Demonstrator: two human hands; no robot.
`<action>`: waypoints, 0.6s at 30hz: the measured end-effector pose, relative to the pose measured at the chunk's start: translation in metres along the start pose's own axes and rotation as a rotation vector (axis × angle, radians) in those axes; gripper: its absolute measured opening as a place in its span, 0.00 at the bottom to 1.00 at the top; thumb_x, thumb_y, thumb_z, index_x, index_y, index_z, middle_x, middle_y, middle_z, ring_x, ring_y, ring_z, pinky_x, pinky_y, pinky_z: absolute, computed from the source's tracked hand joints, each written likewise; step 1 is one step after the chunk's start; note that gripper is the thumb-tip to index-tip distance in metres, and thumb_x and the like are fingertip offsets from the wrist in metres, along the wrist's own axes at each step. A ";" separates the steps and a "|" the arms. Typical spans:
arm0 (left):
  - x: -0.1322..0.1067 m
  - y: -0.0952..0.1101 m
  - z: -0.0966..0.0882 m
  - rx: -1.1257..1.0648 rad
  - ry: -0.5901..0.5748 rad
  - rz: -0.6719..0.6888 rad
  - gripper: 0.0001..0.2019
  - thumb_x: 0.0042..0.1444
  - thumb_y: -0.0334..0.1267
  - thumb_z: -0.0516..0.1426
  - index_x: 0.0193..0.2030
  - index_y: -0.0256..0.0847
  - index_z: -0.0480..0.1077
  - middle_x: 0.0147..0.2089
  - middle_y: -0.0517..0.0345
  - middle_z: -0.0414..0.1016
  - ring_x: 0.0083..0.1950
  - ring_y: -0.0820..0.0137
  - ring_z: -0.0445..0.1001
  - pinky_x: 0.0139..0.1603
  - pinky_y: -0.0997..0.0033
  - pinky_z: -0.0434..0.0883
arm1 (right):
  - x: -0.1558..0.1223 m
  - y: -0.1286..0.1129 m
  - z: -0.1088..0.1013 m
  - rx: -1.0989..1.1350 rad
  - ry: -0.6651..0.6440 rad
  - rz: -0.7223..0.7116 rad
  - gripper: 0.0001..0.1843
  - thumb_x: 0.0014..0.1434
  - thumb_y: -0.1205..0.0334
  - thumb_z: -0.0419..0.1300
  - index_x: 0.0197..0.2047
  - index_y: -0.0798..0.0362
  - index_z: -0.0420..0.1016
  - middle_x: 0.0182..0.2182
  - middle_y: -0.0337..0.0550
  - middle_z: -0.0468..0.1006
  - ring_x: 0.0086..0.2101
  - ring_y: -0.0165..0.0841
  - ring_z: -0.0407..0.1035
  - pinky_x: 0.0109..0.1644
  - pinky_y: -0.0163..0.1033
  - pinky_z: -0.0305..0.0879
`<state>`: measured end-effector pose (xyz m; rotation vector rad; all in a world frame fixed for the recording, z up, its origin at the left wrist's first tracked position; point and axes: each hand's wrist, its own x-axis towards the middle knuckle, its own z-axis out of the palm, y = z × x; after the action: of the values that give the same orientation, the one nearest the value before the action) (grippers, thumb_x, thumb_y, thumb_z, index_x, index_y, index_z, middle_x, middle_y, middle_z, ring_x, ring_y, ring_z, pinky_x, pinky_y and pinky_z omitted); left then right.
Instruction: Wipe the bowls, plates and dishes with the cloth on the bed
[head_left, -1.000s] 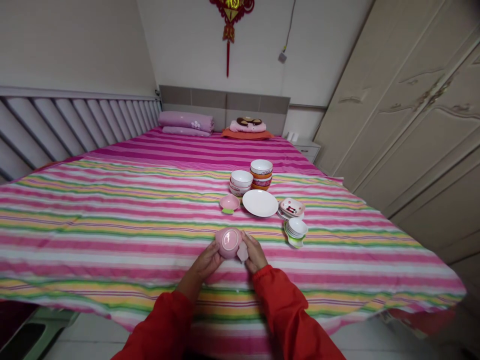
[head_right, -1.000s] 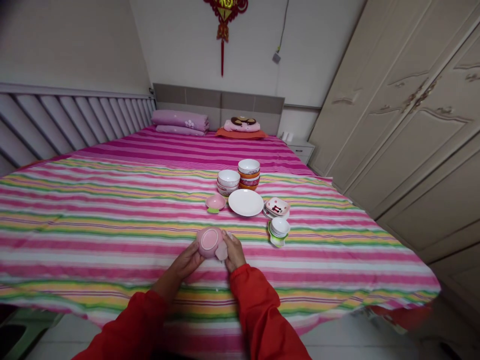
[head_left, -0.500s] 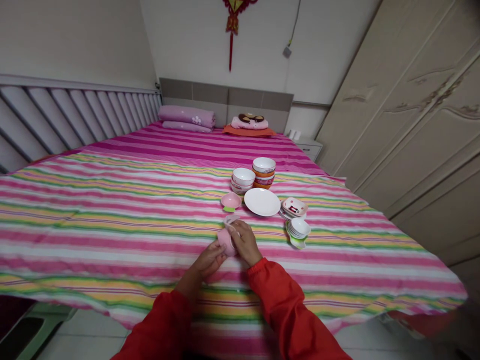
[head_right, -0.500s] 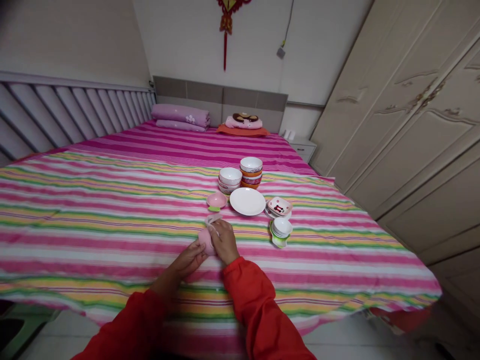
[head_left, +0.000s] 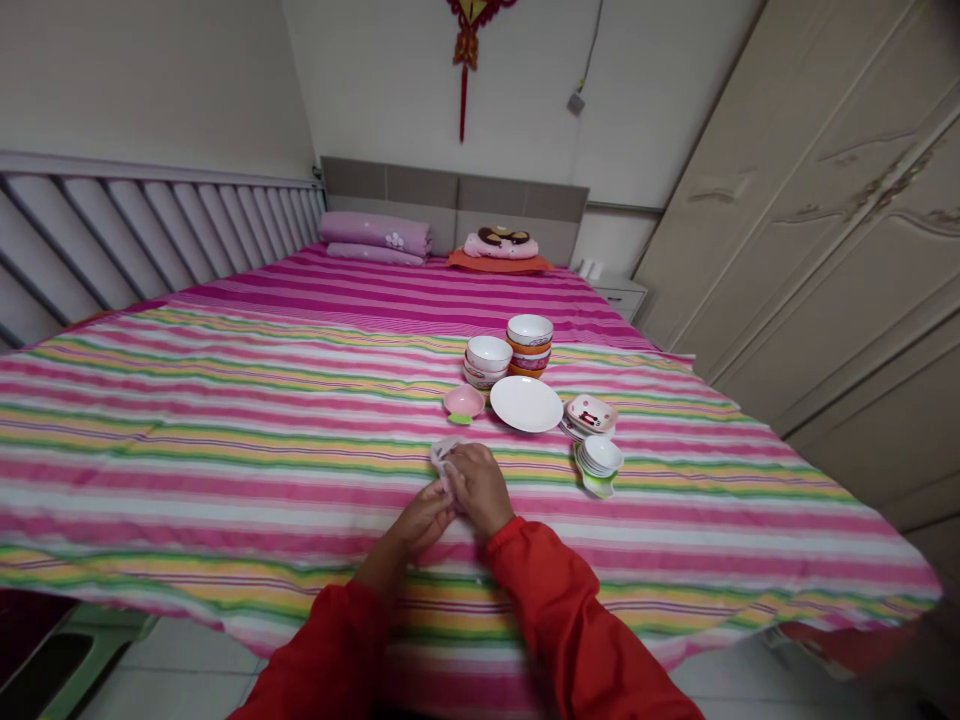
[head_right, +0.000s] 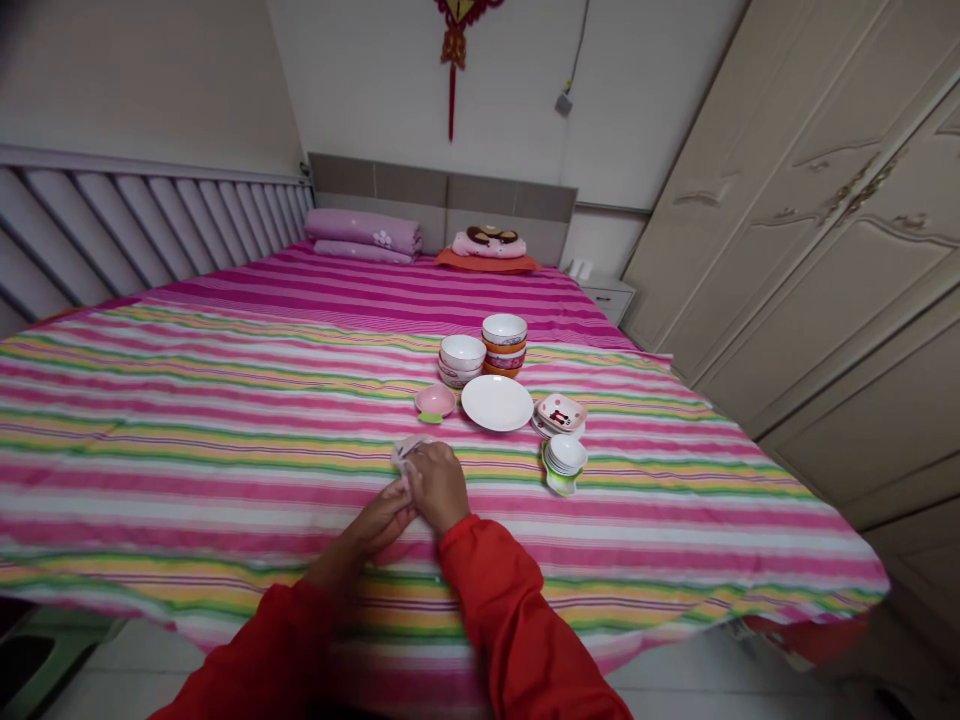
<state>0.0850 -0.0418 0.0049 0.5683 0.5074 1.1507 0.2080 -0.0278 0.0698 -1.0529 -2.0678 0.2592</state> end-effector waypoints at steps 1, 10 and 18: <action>-0.001 0.001 0.001 0.007 0.000 -0.010 0.11 0.49 0.28 0.62 0.42 0.35 0.74 0.39 0.50 0.78 0.44 0.67 0.76 0.51 0.67 0.68 | 0.004 0.005 0.002 0.051 0.027 0.050 0.14 0.65 0.62 0.49 0.44 0.52 0.77 0.41 0.45 0.77 0.46 0.36 0.65 0.54 0.43 0.58; -0.001 0.004 0.006 -0.017 -0.002 -0.008 0.17 0.52 0.29 0.60 0.50 0.34 0.71 0.43 0.48 0.79 0.50 0.61 0.75 0.57 0.61 0.66 | -0.033 0.027 0.019 0.469 0.318 0.469 0.22 0.65 0.53 0.47 0.52 0.56 0.72 0.50 0.52 0.74 0.50 0.39 0.67 0.55 0.46 0.63; 0.005 0.002 -0.001 -0.112 0.127 0.000 0.16 0.54 0.28 0.59 0.50 0.37 0.70 0.40 0.53 0.80 0.43 0.71 0.77 0.52 0.72 0.70 | -0.097 0.004 0.047 0.048 0.290 0.277 0.25 0.65 0.65 0.42 0.65 0.54 0.58 0.60 0.57 0.61 0.60 0.45 0.54 0.59 0.59 0.58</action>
<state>0.0848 -0.0366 0.0050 0.3997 0.5479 1.2129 0.2101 -0.0914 -0.0175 -1.2677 -1.6509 0.2755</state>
